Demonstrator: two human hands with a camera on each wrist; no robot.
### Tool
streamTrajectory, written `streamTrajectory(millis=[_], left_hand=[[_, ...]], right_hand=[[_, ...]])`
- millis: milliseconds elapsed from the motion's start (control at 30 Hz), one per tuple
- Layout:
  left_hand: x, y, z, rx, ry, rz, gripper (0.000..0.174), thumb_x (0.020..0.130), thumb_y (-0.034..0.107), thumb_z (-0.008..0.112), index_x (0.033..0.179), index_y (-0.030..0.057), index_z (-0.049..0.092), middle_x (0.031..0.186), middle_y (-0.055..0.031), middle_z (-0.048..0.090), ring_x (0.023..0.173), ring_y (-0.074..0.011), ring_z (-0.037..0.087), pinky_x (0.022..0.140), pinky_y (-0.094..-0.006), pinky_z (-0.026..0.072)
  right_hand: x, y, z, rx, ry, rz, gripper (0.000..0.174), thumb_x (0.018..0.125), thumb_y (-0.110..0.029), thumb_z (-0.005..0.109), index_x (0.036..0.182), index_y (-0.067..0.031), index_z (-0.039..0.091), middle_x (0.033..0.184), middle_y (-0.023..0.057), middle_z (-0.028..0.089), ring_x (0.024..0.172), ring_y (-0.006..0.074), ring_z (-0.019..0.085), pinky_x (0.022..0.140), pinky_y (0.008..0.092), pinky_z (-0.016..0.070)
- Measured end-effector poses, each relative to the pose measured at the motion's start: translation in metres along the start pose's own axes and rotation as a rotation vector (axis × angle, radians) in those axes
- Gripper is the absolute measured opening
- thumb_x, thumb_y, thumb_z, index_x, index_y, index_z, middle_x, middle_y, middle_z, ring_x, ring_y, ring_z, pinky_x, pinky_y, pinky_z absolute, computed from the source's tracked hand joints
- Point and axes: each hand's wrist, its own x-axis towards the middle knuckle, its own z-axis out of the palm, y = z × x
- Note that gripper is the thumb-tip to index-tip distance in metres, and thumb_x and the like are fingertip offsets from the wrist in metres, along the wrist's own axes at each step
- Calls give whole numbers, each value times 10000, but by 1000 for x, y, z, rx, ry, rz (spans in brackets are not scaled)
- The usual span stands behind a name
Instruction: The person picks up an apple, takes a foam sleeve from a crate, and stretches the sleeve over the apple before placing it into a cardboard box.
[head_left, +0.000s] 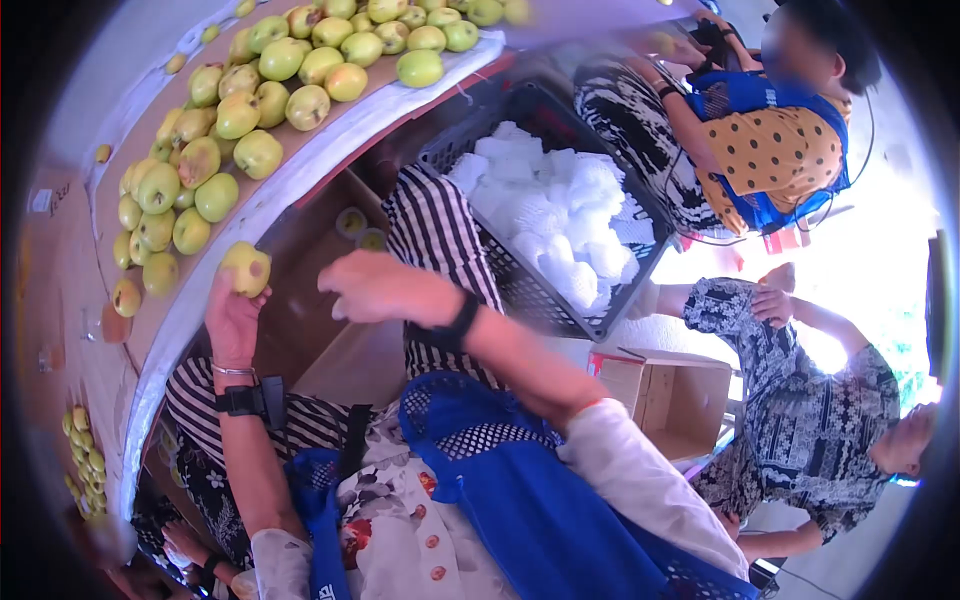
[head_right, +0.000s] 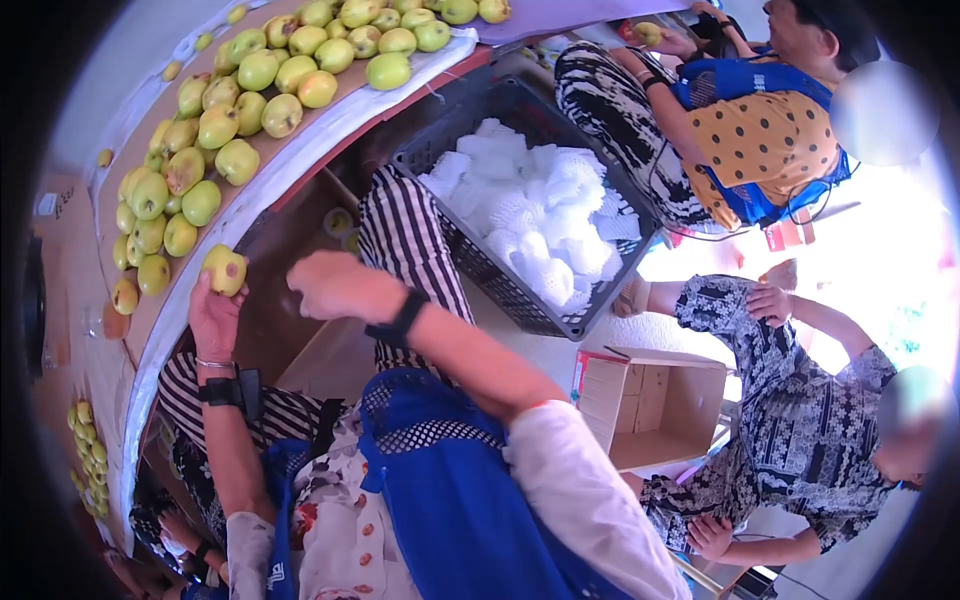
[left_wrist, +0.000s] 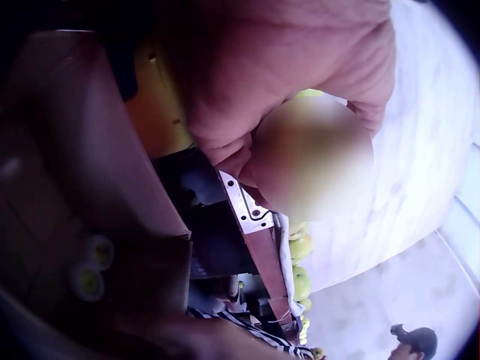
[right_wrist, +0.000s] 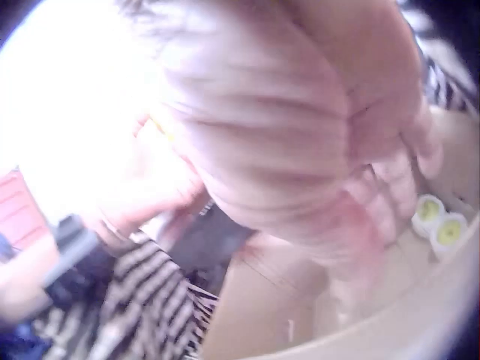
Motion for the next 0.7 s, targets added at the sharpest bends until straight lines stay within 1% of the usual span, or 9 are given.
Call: streamTrajectory(millis=[33,100,133,200,267,333,433,533,700], left_hand=[[-2,1,13,8,35,7,494,984,369,523,1299,-11,510,1131,-183,653,826,-194,623,703,-271,497],[-6,3,29,22,-43,-41,519,992,402,493,1295,-19,511,1087,-181,662,789,-186,615,674,-264,489],[-8,2,34,30,-78,-65,533,996,418,478,1294,-23,512,1065,-179,666,771,-182,611,660,-261,485],[-8,-6,42,74,-190,-151,588,1004,474,425,1277,-39,519,1001,-175,671,722,-179,610,624,-257,478],[-14,-12,66,76,-234,-225,608,1001,488,403,1251,-52,529,972,-187,668,703,-189,622,597,-255,487],[-22,-22,91,22,-274,-316,616,980,490,425,1244,-56,530,989,-204,665,744,-218,647,607,-271,515],[-33,-39,120,-113,-347,-433,582,929,446,482,1250,-37,530,1036,-229,660,793,-271,667,626,-284,538],[-41,-62,138,-147,-340,-464,530,939,434,480,1239,2,543,1037,-230,664,806,-259,673,630,-279,536],[-53,-81,142,-26,-295,-405,455,994,415,443,1188,21,564,1012,-174,681,859,-215,668,710,-308,536]], right_hand=[[-20,12,-17,77,198,-170,242,814,-177,675,997,-20,691,939,178,693,918,341,673,808,422,532],[-78,7,-70,335,314,92,193,849,-117,665,1008,-9,680,937,147,694,854,300,682,779,358,536],[-108,23,-76,311,531,105,203,872,-119,651,1031,6,674,900,134,694,797,243,684,727,326,539],[-166,73,-74,165,855,327,201,917,-69,565,1065,28,661,870,142,704,728,203,697,666,306,542],[-216,90,-74,81,975,745,220,909,-24,523,1072,22,664,878,137,712,759,217,709,674,309,549],[-255,132,-50,15,1022,915,234,852,-49,562,1048,-31,688,915,176,712,873,316,695,812,414,528],[-281,167,-8,-51,976,870,281,841,-57,557,1090,-39,686,933,194,709,908,342,689,837,410,527],[-282,172,15,-189,681,968,313,774,-140,619,1058,-32,693,962,208,702,931,390,673,844,424,529],[-279,165,-5,-2,875,1062,313,755,-151,632,1012,21,683,890,215,698,842,320,686,784,384,522]])
